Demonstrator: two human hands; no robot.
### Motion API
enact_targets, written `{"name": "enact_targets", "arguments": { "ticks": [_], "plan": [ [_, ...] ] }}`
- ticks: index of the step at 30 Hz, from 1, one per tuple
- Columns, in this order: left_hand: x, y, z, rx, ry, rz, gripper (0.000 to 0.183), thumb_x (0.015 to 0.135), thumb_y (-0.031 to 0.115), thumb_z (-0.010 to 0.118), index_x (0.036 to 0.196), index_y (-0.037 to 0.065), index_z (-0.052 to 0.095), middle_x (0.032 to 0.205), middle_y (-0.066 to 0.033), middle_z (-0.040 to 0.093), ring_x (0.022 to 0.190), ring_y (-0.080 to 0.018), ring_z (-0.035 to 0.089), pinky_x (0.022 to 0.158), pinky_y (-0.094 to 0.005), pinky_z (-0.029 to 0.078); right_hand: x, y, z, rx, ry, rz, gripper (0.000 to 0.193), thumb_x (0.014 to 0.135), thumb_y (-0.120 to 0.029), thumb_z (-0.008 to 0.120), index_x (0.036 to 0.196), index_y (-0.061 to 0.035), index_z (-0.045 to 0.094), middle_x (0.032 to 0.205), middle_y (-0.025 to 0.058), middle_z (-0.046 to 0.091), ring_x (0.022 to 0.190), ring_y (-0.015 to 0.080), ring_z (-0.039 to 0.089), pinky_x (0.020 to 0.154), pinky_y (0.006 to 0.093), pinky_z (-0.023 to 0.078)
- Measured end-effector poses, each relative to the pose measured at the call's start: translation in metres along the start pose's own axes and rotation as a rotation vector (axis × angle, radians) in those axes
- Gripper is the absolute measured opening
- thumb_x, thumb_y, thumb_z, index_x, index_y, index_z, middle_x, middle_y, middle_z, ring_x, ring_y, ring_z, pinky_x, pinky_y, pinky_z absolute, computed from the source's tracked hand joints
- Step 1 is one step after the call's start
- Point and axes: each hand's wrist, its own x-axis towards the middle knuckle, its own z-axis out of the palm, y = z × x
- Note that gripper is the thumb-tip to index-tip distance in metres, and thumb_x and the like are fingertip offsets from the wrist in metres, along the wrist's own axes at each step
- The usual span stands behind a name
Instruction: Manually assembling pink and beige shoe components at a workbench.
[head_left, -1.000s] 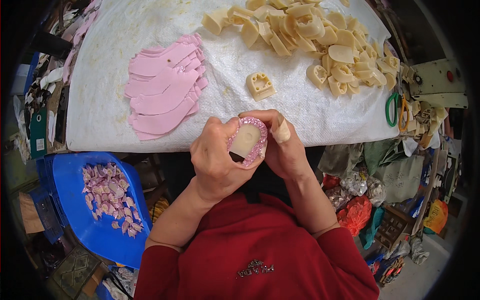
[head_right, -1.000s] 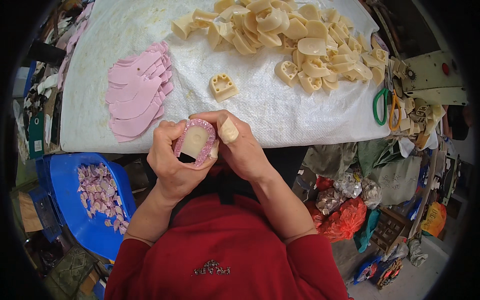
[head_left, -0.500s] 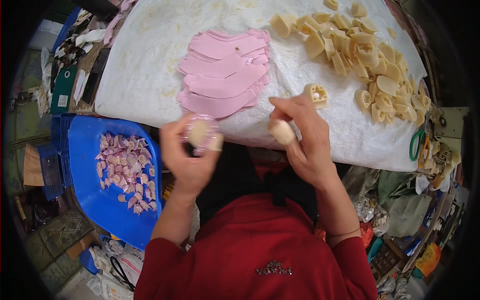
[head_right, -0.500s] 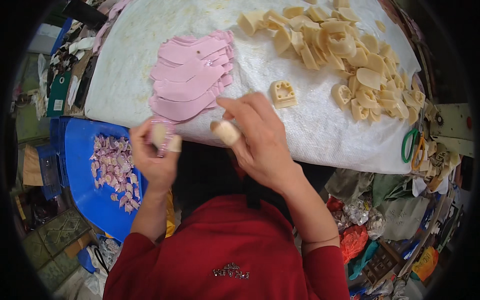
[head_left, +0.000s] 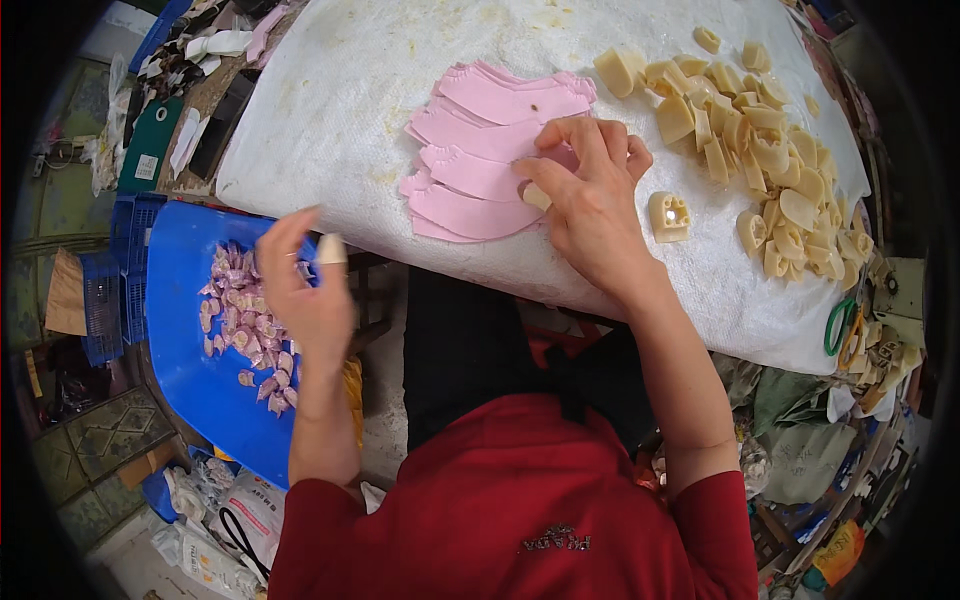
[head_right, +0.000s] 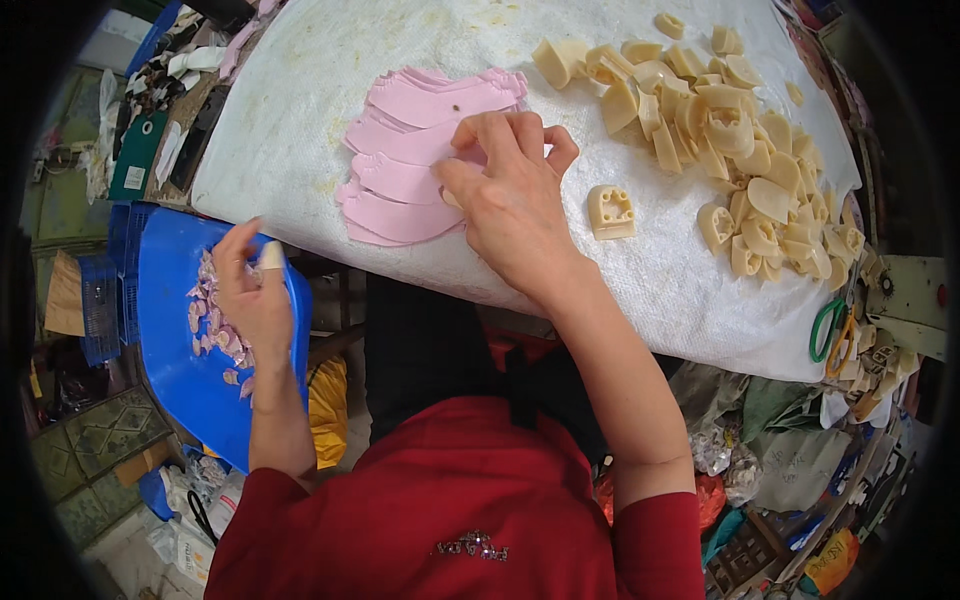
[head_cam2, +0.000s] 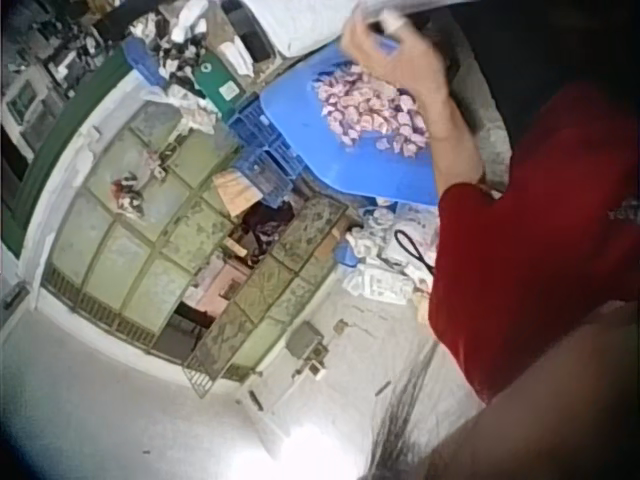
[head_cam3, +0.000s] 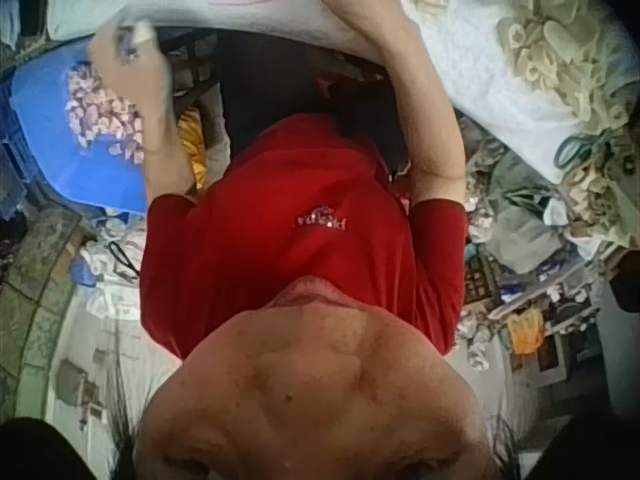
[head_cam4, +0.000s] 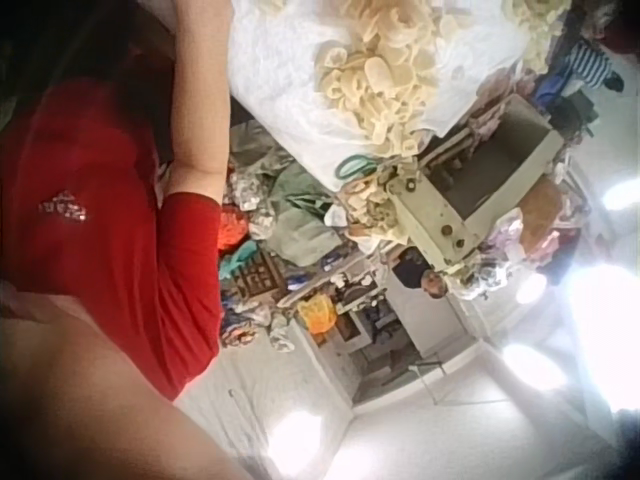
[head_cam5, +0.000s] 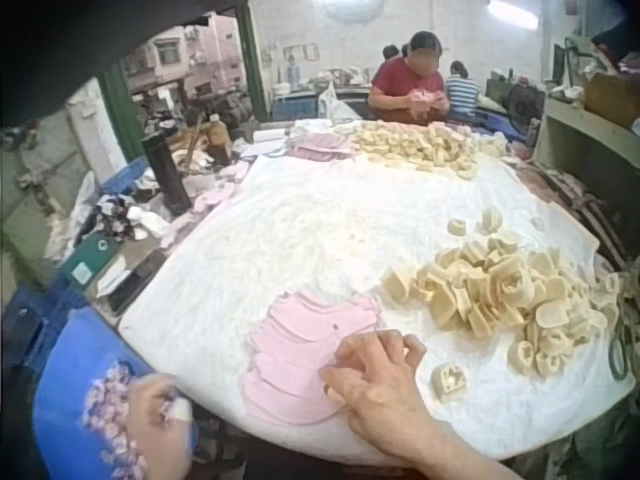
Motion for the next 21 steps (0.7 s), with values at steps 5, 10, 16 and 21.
{"name": "enact_targets", "arguments": {
  "ticks": [5, 10, 16, 21],
  "plan": [
    [0.014, 0.057, 0.048, -0.042, -0.189, 0.247, 0.033, 0.069, 0.002, 0.07, 0.101, 0.003, 0.063, 0.106, -0.0121, 0.061, 0.101, -0.0282, 0.058, 0.088, -0.0357, 0.042, -0.004, 0.002, 0.006, 0.003, 0.037, -0.017, 0.032, 0.057, 0.009, 0.056, 0.079, -0.0124, 0.065, 0.098, 0.005, 0.049, 0.099, 0.0267, 0.043, 0.09, 0.0409, 0.027],
    [0.008, 0.051, 0.056, 0.006, -0.259, 0.24, 0.034, 0.066, 0.004, 0.073, 0.099, 0.002, 0.063, 0.106, -0.0103, 0.062, 0.104, -0.0272, 0.057, 0.092, -0.0382, 0.039, -0.017, 0.006, -0.015, 0.082, 0.135, 0.032, 0.02, 0.063, 0.004, 0.06, 0.077, -0.0096, 0.061, 0.1, 0.0059, 0.052, 0.101, 0.0268, 0.044, 0.089, 0.0421, 0.028],
    [0.002, 0.096, 0.048, 0.031, -0.21, 0.339, 0.034, 0.079, 0.018, 0.057, 0.107, -0.001, 0.062, 0.105, -0.0201, 0.054, 0.092, -0.0333, 0.052, 0.083, -0.0369, 0.04, -0.049, 0.01, -0.062, 0.169, 0.335, 0.176, 0.024, 0.064, 0.005, 0.066, 0.083, -0.0096, 0.063, 0.095, 0.0093, 0.05, 0.095, 0.0271, 0.045, 0.081, 0.0374, 0.037],
    [-0.019, 0.137, 0.071, -1.016, -0.808, -0.465, 0.035, 0.096, 0.023, 0.045, 0.114, -0.003, 0.06, 0.086, -0.0079, 0.06, 0.068, -0.0118, 0.052, 0.065, -0.0236, 0.042, -0.057, 0.001, -0.077, 0.226, 0.037, 0.066, 0.029, 0.061, 0.002, 0.066, 0.087, -0.0097, 0.062, 0.095, 0.0091, 0.05, 0.095, 0.0294, 0.046, 0.084, 0.0384, 0.038]
  ]
}}
